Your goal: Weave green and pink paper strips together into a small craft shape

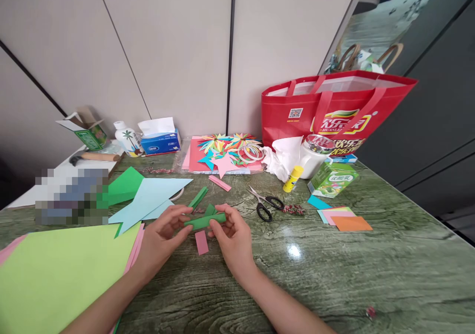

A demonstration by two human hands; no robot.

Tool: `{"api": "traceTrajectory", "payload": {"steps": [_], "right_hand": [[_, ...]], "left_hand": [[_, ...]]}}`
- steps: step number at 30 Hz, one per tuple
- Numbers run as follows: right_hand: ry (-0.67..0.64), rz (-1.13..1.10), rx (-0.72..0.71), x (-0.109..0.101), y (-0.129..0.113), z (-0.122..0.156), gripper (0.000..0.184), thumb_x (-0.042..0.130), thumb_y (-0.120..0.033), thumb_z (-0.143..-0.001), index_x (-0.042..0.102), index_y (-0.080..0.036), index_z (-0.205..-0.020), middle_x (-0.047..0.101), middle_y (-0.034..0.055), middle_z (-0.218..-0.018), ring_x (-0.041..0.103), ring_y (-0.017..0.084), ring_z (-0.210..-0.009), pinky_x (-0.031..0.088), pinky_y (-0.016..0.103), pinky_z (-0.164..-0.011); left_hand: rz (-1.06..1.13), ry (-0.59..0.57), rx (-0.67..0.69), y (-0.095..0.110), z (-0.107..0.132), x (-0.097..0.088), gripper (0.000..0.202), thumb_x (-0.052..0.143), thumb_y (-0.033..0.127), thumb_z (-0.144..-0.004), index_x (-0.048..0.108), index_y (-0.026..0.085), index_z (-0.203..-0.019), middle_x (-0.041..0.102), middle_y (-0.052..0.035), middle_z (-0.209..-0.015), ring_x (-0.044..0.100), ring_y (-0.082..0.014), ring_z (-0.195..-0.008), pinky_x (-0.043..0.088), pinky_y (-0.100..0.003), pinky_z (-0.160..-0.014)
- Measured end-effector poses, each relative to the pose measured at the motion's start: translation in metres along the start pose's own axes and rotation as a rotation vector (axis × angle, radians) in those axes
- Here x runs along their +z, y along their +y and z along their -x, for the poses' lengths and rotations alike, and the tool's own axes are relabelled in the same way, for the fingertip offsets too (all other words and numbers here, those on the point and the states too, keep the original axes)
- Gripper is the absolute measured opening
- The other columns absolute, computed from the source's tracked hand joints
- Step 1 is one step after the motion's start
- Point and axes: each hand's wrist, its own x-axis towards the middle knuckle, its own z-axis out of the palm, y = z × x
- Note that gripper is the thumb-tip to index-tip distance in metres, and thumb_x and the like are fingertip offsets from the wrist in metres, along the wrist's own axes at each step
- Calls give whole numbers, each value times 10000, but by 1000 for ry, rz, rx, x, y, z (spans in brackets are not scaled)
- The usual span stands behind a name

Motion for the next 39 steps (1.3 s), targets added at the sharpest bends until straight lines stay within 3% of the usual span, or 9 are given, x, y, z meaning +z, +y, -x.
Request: {"api": "traceTrajectory", "payload": {"steps": [5, 11, 14, 19, 21, 27, 32, 35, 39], "right_hand": [[-35, -4, -35, 3, 0, 5, 169, 626, -274, -724, 512, -197, -822, 552, 1, -754, 607, 128, -584, 550, 272, -590], [-200, 224, -184, 2, -2, 11, 55, 512, -205, -807, 534, -196, -856, 582, 18, -750, 602, 129, -642, 506, 238, -584], [-286, 359, -329, 0, -5, 12, 117, 528, -186, -795, 574, -193, -902, 612, 34, -782, 594, 133, -684, 493, 229, -596], [-445, 471, -583, -3, -4, 13, 466, 565, -126, -738, 499, -200, -1193, 597, 94, -1076, 583, 176, -942, 490, 281, -789], [-419, 474, -596, -3, -2, 12, 450, 511, -83, -758, 510, -221, -1186, 607, 83, -1071, 586, 168, -956, 485, 283, -809], [-334, 448, -604, -5, 0, 11, 342, 502, -63, -777, 598, -243, -1051, 646, 51, -893, 616, 143, -789, 502, 249, -681], [-255, 525, -677, -6, 2, 12, 198, 538, -119, -781, 659, -228, -894, 525, 51, -844, 557, 126, -711, 482, 232, -566], [-229, 526, -660, -5, 0, 11, 104, 575, -133, -766, 641, -202, -808, 513, 71, -925, 560, 151, -816, 499, 270, -660], [-208, 486, -529, -4, -6, 11, 92, 586, -112, -745, 586, -185, -801, 560, 80, -1006, 563, 173, -927, 472, 322, -814]], "left_hand": [[150, -73, -262, 4, 1, 5, 425, 670, 234, -648, 559, 156, -1050, 647, -32, -765, 608, -156, -658, 507, -251, -572], [267, -35, -331, 6, 1, 6, 395, 696, 210, -627, 548, 134, -985, 626, 6, -662, 563, -113, -547, 468, -217, -508], [311, -19, -333, 5, -1, 4, 343, 699, 205, -633, 550, 129, -932, 618, 8, -643, 553, -104, -533, 451, -211, -506], [373, 51, -332, 4, -6, -3, 240, 701, 214, -635, 582, 122, -821, 611, 15, -648, 514, -68, -495, 427, -189, -491], [369, 28, -342, 5, -7, -5, 217, 704, 207, -629, 593, 117, -792, 604, 17, -608, 512, -70, -489, 411, -180, -470], [314, -132, -345, 8, -5, -5, 168, 681, 211, -645, 593, 118, -753, 614, 5, -572, 530, -89, -489, 432, -202, -485], [151, -150, -322, 7, -3, -2, 126, 661, 188, -620, 580, 129, -698, 569, 36, -520, 519, -88, -438, 431, -207, -461], [72, -204, -291, 4, -1, -1, 77, 619, 127, -604, 579, 137, -669, 541, 50, -500, 498, -79, -429, 409, -193, -445], [0, -302, -248, -1, 2, 0, 75, 558, 95, -615, 590, 142, -664, 533, 47, -496, 485, -82, -432, 392, -192, -442]]}}
